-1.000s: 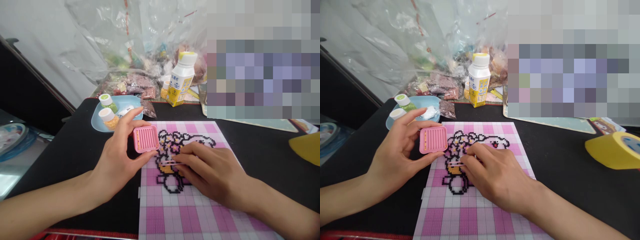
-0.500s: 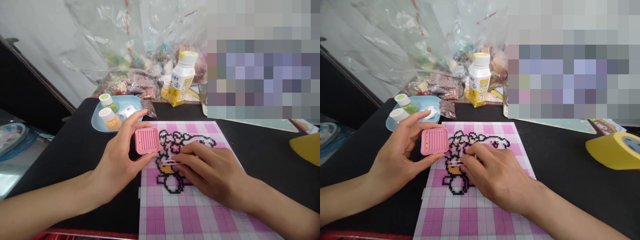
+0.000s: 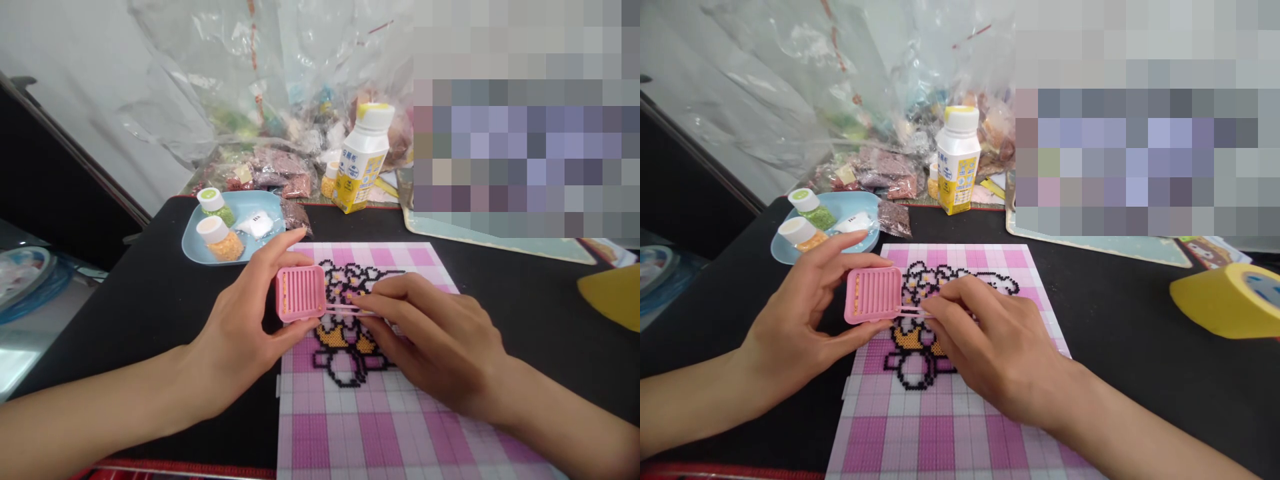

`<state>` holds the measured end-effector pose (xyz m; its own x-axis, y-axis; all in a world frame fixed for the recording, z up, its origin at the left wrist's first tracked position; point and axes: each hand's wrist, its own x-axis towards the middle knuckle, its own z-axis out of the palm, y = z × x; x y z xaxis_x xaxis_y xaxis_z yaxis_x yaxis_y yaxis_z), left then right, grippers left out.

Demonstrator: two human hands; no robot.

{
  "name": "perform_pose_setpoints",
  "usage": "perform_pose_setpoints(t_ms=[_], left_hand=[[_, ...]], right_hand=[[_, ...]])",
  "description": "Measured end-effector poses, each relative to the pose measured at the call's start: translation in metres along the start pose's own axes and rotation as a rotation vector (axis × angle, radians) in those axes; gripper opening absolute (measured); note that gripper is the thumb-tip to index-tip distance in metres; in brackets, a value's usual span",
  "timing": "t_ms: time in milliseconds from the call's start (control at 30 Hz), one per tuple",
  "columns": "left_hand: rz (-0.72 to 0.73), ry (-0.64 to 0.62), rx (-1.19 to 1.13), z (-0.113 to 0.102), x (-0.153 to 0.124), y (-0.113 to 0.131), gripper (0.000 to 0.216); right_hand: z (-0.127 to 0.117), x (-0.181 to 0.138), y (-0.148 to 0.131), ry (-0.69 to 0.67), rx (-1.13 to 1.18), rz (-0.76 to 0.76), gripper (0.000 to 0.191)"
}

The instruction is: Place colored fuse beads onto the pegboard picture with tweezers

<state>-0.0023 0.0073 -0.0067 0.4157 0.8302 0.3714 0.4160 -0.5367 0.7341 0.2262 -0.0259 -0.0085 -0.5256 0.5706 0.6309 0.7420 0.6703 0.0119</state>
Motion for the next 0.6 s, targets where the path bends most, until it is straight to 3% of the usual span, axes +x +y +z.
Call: perform_pose_setpoints(t_ms=[600], left_hand=[[-0.010,0.008,-0.012,-0.0003,-0.0024,0.0027,0.080]], right_hand=[[0.0005,-0.0001,0.0001,-0.021,-0.017,-0.017,0.010]])
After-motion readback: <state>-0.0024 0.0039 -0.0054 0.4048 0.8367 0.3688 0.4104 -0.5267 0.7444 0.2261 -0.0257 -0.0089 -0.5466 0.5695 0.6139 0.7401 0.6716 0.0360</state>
